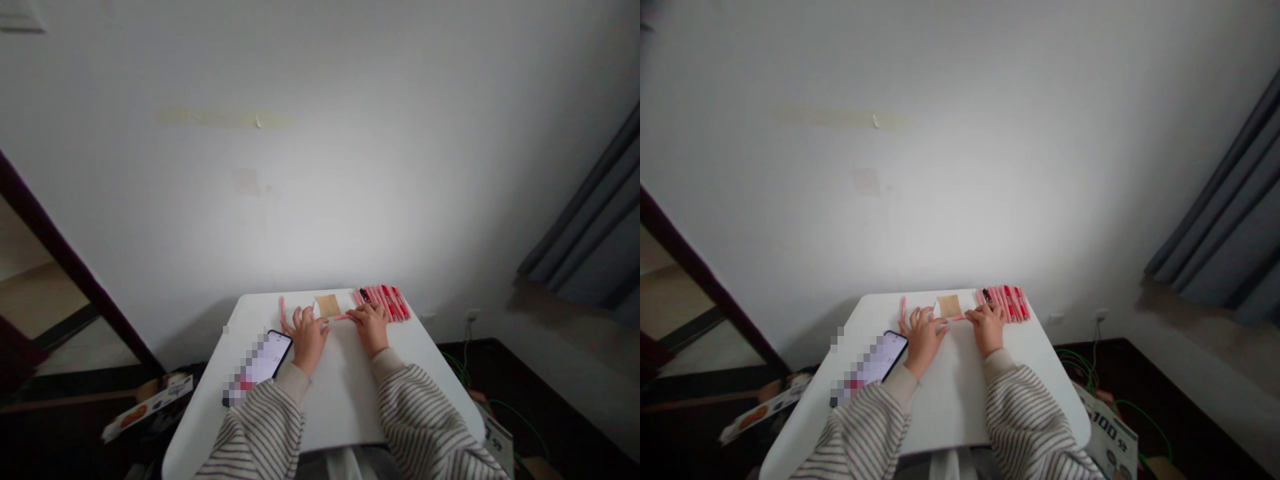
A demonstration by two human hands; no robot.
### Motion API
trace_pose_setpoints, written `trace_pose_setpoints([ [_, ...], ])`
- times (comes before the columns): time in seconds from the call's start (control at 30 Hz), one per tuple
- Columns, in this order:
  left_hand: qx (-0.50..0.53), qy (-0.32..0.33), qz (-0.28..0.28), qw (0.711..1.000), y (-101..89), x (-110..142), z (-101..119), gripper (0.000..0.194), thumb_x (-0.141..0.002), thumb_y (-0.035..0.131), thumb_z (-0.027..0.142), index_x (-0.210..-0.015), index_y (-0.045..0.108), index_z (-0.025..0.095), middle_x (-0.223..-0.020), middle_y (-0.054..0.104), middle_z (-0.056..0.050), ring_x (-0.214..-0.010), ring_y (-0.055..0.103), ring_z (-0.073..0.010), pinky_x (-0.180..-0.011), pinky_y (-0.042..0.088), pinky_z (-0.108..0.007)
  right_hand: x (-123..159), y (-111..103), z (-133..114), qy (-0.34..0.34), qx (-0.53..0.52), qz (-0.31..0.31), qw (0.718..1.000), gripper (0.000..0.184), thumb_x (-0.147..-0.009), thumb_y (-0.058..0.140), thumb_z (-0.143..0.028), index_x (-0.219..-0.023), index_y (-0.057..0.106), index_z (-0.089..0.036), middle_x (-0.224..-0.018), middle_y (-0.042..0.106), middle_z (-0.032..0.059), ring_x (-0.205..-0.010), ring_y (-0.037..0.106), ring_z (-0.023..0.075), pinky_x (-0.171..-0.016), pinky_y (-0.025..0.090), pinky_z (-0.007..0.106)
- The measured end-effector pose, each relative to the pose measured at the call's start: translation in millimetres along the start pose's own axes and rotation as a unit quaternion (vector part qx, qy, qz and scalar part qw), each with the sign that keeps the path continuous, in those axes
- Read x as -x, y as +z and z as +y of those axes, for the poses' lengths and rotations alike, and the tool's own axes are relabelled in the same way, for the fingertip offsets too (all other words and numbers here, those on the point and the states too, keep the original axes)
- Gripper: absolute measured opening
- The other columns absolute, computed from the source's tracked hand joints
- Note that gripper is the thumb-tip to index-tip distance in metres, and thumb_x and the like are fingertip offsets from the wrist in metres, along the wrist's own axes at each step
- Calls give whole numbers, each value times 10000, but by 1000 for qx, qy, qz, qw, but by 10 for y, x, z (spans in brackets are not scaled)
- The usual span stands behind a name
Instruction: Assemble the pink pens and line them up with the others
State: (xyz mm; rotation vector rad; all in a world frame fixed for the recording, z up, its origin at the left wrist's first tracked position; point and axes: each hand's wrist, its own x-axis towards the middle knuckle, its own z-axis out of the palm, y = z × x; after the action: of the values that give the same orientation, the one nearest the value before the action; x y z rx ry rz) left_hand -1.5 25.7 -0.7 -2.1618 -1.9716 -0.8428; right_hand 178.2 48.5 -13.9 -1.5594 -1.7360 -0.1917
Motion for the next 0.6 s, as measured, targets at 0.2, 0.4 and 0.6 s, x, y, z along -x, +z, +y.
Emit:
trace_pose_setpoints([
  [0.2, 27, -18, 0, 999, -12, -13, 36, 138, -767, 639, 385, -864, 733, 357, -1270, 544, -39, -1280, 312, -340, -1029, 130, -715, 4, -30, -42, -17, 5, -15, 1000, 135, -857, 605, -401, -862, 741, -406, -928, 670, 9, -1010, 406, 230, -869, 211, 380],
  [0.4, 44, -22, 0, 999, 2, -26, 48, 169, -766, 636, 394, -843, 740, 286, -1263, 558, -80, -1268, 322, -345, -1029, 131, -711, 3, -57, -61, -31, 14, -32, 999, 105, -832, 646, -369, -875, 738, -398, -944, 666, 9, -1029, 402, 230, -872, 210, 383],
  [0.6, 48, -15, 13, 999, 39, -29, 40, 109, -756, 656, 372, -809, 735, 320, -1258, 570, -34, -1266, 340, -333, -1033, 117, -705, 1, -78, -86, -47, 18, -36, 998, 115, -832, 651, -349, -901, 730, -396, -987, 667, -9, -1060, 390, 225, -886, 214, 379],
])
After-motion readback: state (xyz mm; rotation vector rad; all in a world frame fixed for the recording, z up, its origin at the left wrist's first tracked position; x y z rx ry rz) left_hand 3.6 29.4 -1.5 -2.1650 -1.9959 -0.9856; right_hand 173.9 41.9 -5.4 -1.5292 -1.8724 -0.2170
